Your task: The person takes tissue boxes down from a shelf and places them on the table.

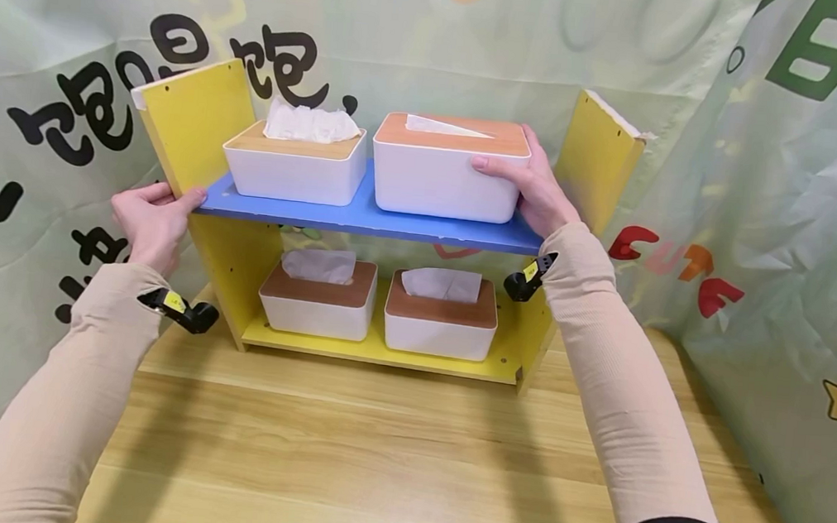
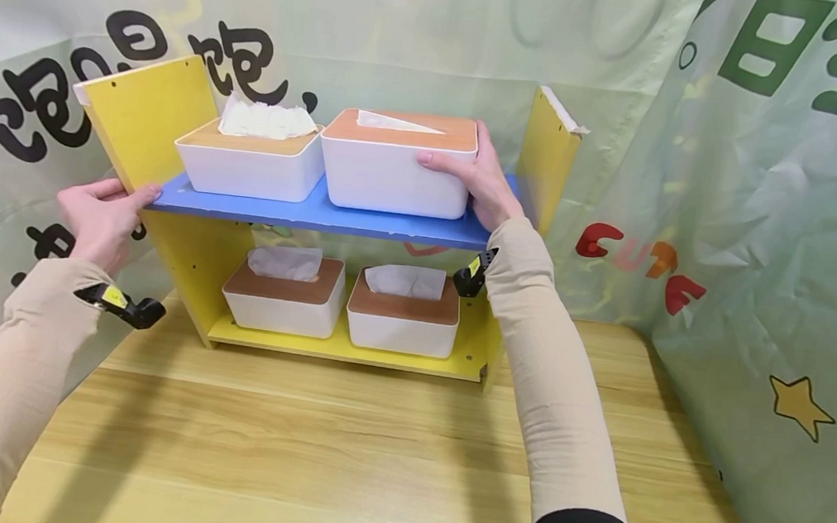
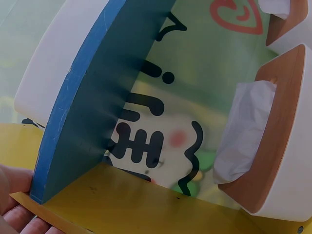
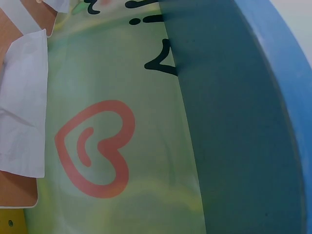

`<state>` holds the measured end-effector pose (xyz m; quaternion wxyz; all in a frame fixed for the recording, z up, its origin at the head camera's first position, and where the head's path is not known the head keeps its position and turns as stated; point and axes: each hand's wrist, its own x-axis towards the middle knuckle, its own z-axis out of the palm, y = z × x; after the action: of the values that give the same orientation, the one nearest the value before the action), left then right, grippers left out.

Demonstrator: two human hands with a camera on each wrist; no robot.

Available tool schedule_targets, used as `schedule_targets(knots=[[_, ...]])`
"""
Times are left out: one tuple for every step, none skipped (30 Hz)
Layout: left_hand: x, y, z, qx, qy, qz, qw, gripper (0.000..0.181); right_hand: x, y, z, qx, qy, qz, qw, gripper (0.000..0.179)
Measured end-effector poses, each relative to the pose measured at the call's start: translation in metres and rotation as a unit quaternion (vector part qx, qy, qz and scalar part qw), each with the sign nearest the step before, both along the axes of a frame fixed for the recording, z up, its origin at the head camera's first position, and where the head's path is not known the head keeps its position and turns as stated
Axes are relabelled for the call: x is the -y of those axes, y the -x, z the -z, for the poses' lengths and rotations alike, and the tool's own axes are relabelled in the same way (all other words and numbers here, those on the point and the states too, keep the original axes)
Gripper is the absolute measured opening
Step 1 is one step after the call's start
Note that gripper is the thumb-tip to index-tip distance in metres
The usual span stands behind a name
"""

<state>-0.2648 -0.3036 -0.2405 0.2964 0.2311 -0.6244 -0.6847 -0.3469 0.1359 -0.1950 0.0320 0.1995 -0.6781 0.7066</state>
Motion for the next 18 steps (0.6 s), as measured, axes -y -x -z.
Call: schedule_targets(knots=[[-0.0001, -0.0001, 0.0003, -0.003, -0.003, 0.0, 1.0, 0.023, 0.0, 0.0005, 0.0003, 0.0, 0.001, 0.0, 1.0, 0.07], [-0.0002, -0.0002, 0.0004, -0.004, -0.004, 0.0, 1.0, 0.023, 0.0, 0.001, 0.0006, 0.0, 0.002, 0.001, 1.0, 0.07], [-0.0003, -0.0002, 0.0006, -0.005, -0.005, 0.001, 1.0, 0.023, 0.0001, 0.0014, 0.0009, 0.0, 0.003, 0.002, 1.0, 0.069], [-0.0004, -0.0002, 0.0007, -0.007, -0.006, 0.001, 1.0, 0.023, 0.0002, 0.0017, 0.001, -0.001, 0.003, 0.003, 1.0, 0.068], [-0.0006, -0.0003, 0.0008, -0.012, -0.011, 0.002, 0.9999, 0.023, 0.0003, 0.0018, 0.0008, -0.001, 0.004, 0.004, 1.0, 0.068], [-0.0007, -0.0002, 0.0008, -0.017, -0.015, 0.003, 0.9997, 0.023, 0.0004, 0.0018, 0.0007, -0.002, 0.005, 0.005, 1.0, 0.068], [-0.0008, 0.0001, 0.0008, -0.017, -0.012, 0.003, 0.9998, 0.023, 0.0005, 0.0017, 0.0005, -0.002, 0.006, 0.005, 1.0, 0.069], [-0.0008, 0.0002, 0.0007, -0.015, -0.008, 0.003, 0.9998, 0.024, 0.0006, 0.0016, 0.0003, -0.002, 0.007, 0.007, 1.0, 0.069], [-0.0008, 0.0003, 0.0008, -0.016, -0.006, 0.003, 0.9998, 0.024, 0.0006, 0.0015, 0.0001, -0.002, 0.006, 0.008, 1.0, 0.07], [-0.0008, 0.0002, 0.0008, -0.016, -0.005, 0.003, 0.9999, 0.024, 0.0007, 0.0014, 0.0, -0.001, 0.007, 0.008, 0.9999, 0.071], [-0.0008, 0.0003, 0.0007, -0.016, -0.002, 0.002, 0.9999, 0.024, 0.0008, 0.0014, -0.0001, -0.001, 0.007, 0.009, 0.9999, 0.072], [-0.0007, 0.0004, 0.0007, -0.013, 0.003, 0.002, 0.9999, 0.024, 0.0009, 0.0013, -0.0002, -0.001, 0.007, 0.009, 0.9999, 0.072], [-0.0006, 0.0004, 0.0006, -0.009, 0.008, 0.001, 0.9999, 0.024, 0.0009, 0.0012, -0.0003, 0.0, 0.007, 0.009, 0.9999, 0.073], [-0.0006, 0.0004, 0.0004, -0.009, 0.008, 0.001, 0.9999, 0.024, 0.0009, 0.0011, -0.0004, -0.001, 0.007, 0.009, 0.9999, 0.072], [-0.0005, 0.0004, 0.0003, -0.008, 0.008, 0.001, 0.9999, 0.024, 0.001, 0.001, -0.0005, -0.002, 0.007, 0.009, 0.9999, 0.072], [-0.0004, 0.0004, 0.0003, -0.007, 0.008, 0.001, 0.9999, 0.024, 0.0011, 0.0009, -0.0006, -0.003, 0.007, 0.008, 0.9999, 0.072], [-0.0004, 0.0005, 0.0002, -0.006, 0.008, 0.0, 0.9999, 0.024, 0.0012, 0.0008, -0.0007, -0.005, 0.008, 0.008, 0.9999, 0.071], [-0.0004, 0.0004, 0.0001, -0.005, 0.008, 0.001, 1.0, 0.024, 0.0012, 0.0007, -0.0007, -0.006, 0.008, 0.007, 0.9999, 0.07]])
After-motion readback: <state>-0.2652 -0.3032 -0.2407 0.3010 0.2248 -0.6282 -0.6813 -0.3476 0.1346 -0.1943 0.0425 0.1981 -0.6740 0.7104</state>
